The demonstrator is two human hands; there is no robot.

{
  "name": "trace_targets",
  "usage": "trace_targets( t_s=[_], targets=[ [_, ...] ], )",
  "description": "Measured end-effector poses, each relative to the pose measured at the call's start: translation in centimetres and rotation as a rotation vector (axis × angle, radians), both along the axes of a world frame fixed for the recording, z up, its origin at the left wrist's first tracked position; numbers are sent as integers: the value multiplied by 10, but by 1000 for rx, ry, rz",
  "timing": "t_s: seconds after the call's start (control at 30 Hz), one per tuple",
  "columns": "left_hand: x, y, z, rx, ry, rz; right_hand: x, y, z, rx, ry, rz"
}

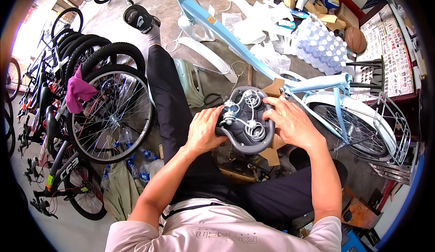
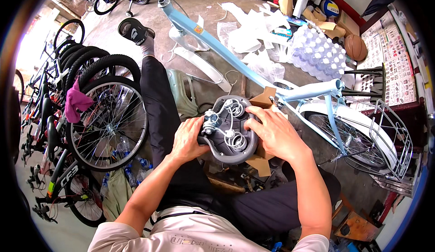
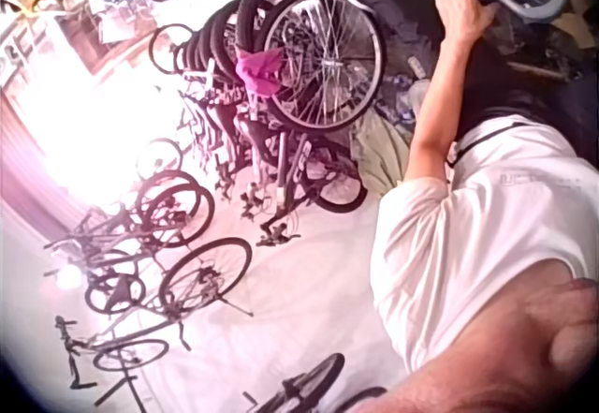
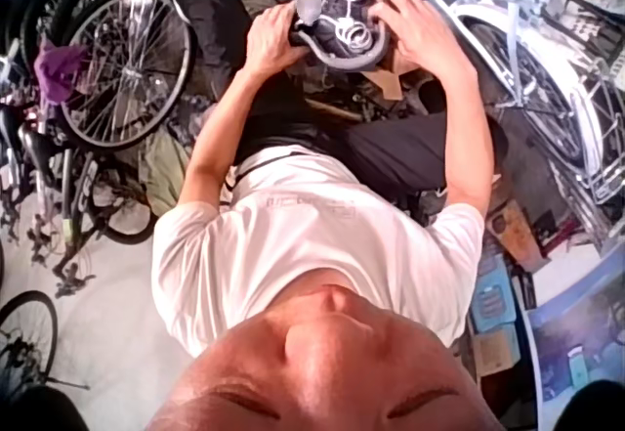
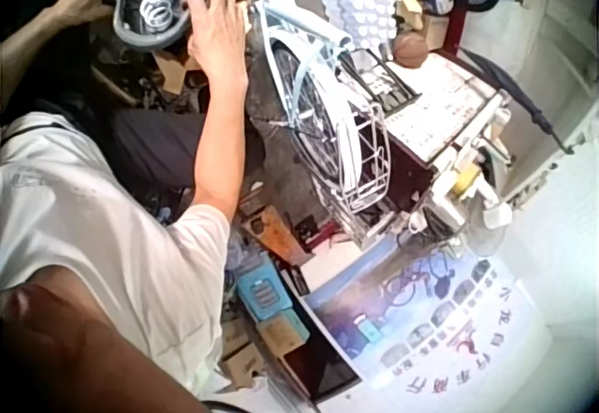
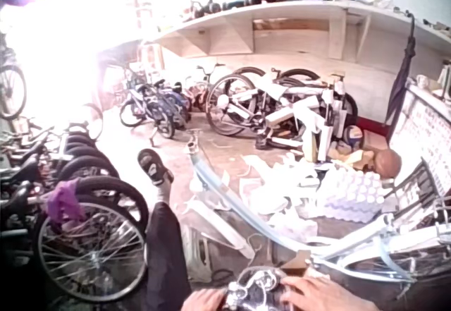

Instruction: The person cuts open a cardboard box with scissors, unboxes and unwraps bicycle parts, then cuts and flattens the empty box.

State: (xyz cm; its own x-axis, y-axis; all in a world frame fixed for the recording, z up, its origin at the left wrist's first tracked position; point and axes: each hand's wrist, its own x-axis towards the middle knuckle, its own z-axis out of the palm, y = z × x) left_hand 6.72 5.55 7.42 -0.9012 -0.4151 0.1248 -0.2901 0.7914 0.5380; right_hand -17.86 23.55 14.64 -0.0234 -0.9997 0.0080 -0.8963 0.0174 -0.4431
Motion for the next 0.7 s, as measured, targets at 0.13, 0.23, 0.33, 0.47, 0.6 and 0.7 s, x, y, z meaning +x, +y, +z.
trace_targets(
  t_s=[0.13,0.23,0.33,0.47,0.6,0.7],
  targets=[
    [2,4,7,-86,-43,22,-2,-2,-5,54,-192,-61],
    [1,3,14,-162,-31,2,12,-8,-13,-10,-530,-363],
    [-4,2,28,-233,-46,-19,26,-14,-43,90,-913,-582],
    [-11,-1,28,-401,-44,-76,42,-16,-60,81,-683,-583],
    [-12,-7,25,-559,-17,-125,48,-15,-77,60,-775,-701],
    [-13,-8,30,-641,-16,-124,50,-15,-63,67,-403,-615]
  ],
)
